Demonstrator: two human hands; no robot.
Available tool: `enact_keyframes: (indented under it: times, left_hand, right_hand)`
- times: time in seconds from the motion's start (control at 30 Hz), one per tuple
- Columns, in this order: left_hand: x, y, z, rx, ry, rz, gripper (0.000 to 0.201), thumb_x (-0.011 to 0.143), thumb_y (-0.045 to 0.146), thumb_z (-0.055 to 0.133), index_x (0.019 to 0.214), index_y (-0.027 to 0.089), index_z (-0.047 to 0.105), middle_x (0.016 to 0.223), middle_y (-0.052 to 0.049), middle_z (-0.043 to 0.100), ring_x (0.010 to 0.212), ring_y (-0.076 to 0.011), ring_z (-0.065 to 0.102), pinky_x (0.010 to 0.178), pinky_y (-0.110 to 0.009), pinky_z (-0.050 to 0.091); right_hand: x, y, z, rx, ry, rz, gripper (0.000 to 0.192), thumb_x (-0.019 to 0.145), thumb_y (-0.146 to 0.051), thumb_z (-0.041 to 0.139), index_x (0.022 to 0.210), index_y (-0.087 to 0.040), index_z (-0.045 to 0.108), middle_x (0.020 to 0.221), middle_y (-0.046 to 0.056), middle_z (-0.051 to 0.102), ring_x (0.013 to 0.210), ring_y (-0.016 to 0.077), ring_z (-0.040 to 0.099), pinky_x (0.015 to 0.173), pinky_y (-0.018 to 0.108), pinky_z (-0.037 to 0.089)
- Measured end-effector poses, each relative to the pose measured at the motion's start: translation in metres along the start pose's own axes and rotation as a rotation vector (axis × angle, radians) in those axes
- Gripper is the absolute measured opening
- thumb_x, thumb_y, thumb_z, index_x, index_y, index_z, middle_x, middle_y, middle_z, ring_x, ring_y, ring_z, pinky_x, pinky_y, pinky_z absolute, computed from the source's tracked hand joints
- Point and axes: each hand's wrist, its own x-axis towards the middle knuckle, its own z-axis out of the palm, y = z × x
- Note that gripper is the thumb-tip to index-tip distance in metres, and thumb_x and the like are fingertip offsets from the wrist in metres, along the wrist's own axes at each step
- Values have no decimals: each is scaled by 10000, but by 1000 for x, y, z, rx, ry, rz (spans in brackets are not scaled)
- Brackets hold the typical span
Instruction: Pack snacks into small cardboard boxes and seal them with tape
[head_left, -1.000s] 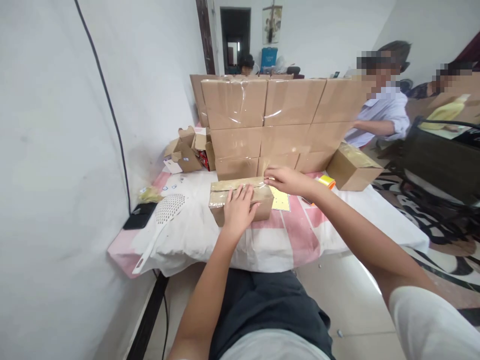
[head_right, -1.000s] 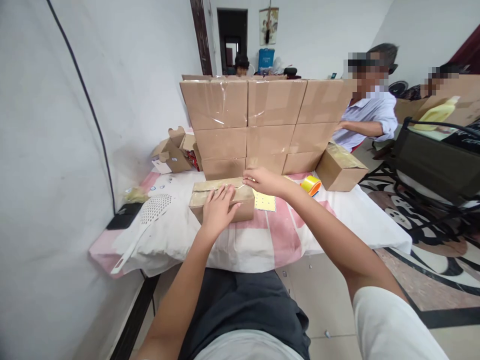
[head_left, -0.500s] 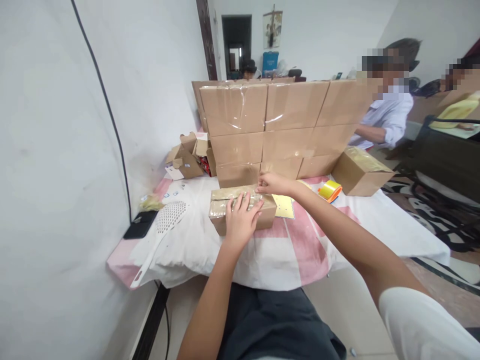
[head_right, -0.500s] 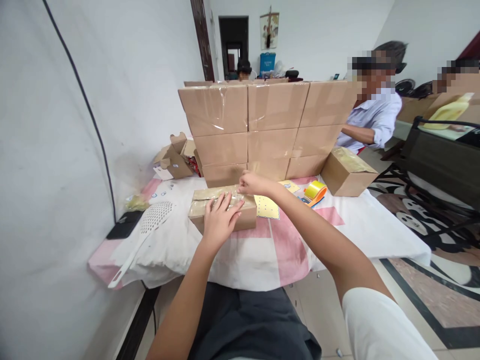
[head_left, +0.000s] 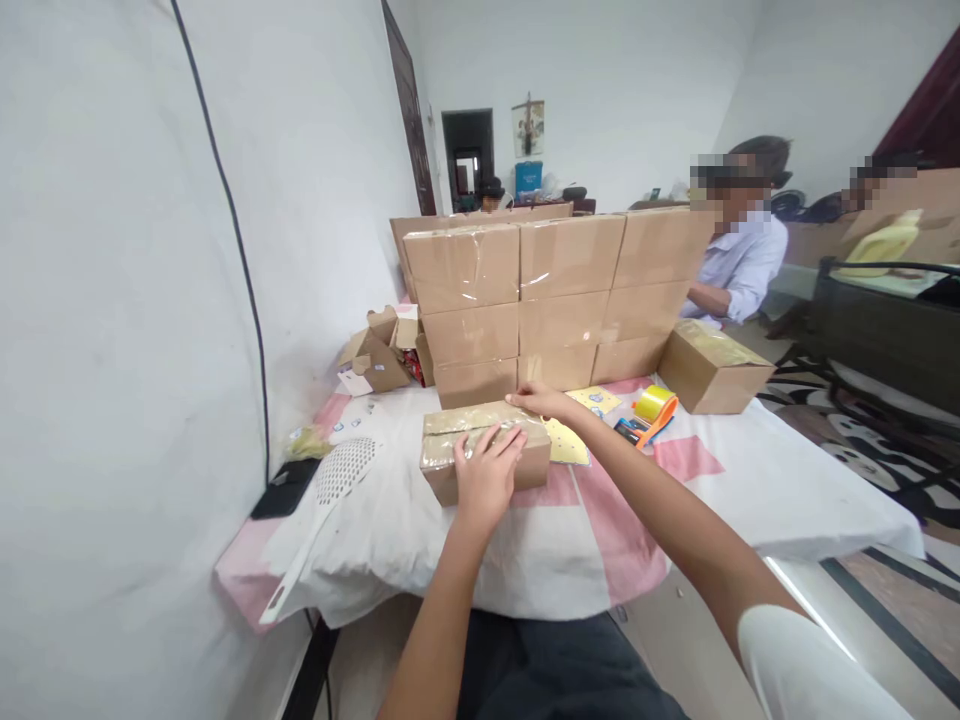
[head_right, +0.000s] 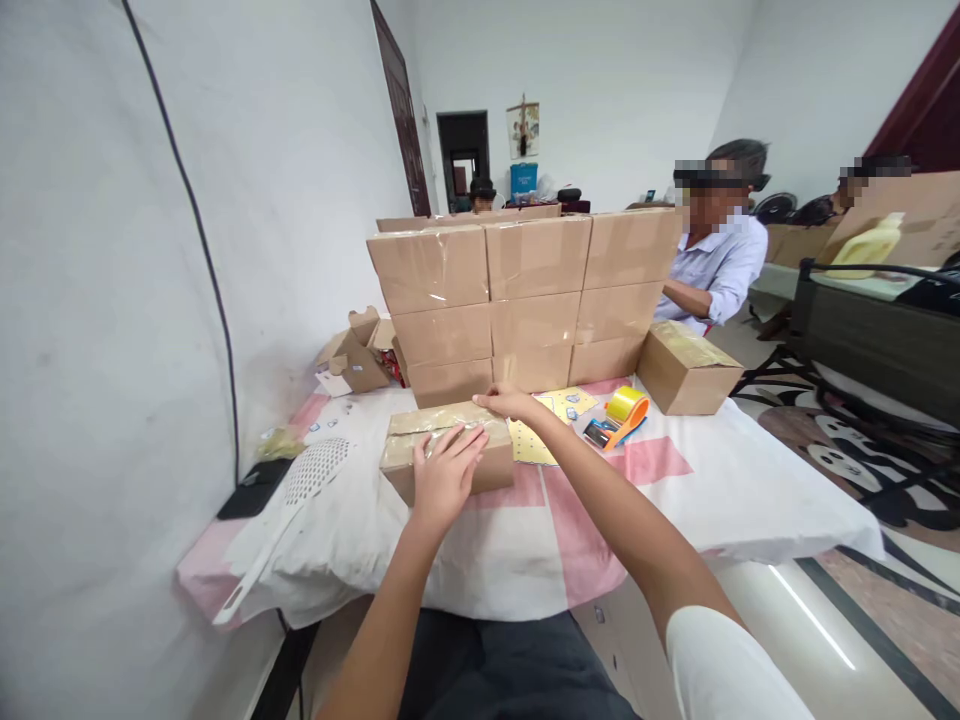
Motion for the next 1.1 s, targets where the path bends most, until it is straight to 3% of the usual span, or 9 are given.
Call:
enact_keyframes:
  times: [0.13, 0.27, 0.37, 0.5, 0.6, 0.73, 0.83, 1.1]
  left_hand:
    - [0, -1, 4, 8, 29, -1, 380, 1036, 292, 442, 1355, 409, 614, 1395, 22, 646, 1338, -247, 552, 1133, -567, 304]
    - [0, -1, 5, 10, 60, 11, 377, 1029, 288, 460, 1342, 420, 622, 1385, 27, 651, 1327, -253, 566, 1114, -546, 321]
    - [0, 0, 5, -13, 79, 9, 371, 1023, 267, 470, 1321, 412, 637, 1378, 27, 654, 1322, -255, 572, 1112, -550, 310]
    - [1, 0, 5, -51, 110, 6, 361, 1006, 248, 503, 1302, 389, 655, 1359, 15, 668, 1300, -261, 589, 1109, -547, 306]
    - [2, 0, 7, -56, 133, 16, 358, 1002, 242, 510, 1297, 380, 659, 1349, 8, 674, 1286, -267, 600, 1094, -544, 309]
    - [0, 0, 9, -54, 146, 24, 350, 1000, 237, 514, 1285, 377, 662, 1353, 12, 669, 1284, -279, 601, 1069, -549, 298]
    - [0, 0, 9, -56, 150, 31, 356, 1004, 243, 504, 1295, 381, 654, 1355, 12, 667, 1288, -277, 598, 1072, -547, 285]
    - [-6, 5, 6, -40, 139, 15, 348, 1019, 276, 474, 1296, 378, 659, 1363, 6, 660, 1317, -262, 576, 1092, -527, 279]
  right_hand:
    - [-9, 6, 0, 166, -189, -90, 500, 795, -540, 754, 1165, -243, 598, 973, 11, 641, 722, 121, 541, 531, 203, 386]
    - [-7, 14, 0, 316, -147, -41, 432, 780, -471, 764, 1095, -218, 613, 949, 11, 622, 744, 125, 534, 542, 203, 382]
    - [-10, 22, -2, 449, -189, -49, 394, 794, -442, 737, 1100, -226, 617, 976, 10, 618, 799, 132, 562, 589, 208, 423]
    - [-22, 26, 1, 599, -246, -81, 678, 715, -303, 789, 1338, -293, 523, 1161, 10, 625, 1025, 172, 607, 830, 267, 513]
    - [-27, 26, 10, 615, -143, -92, 781, 715, -275, 742, 1442, -286, 458, 1315, 45, 600, 1208, 230, 572, 1043, 378, 470]
    - [-29, 29, 22, 564, 38, -165, 836, 715, -255, 699, 1509, -238, 437, 1589, 85, 406, 1488, 267, 331, 1242, 414, 236]
    - [-31, 34, 26, 556, 70, -198, 855, 731, -247, 660, 1546, -226, 402, 1638, 88, 344, 1525, 268, 272, 1258, 431, 183]
    - [-40, 47, 32, 698, 54, -250, 798, 735, -234, 634, 1514, -283, 465, 1611, 48, 403, 1510, 263, 311, 1226, 439, 262]
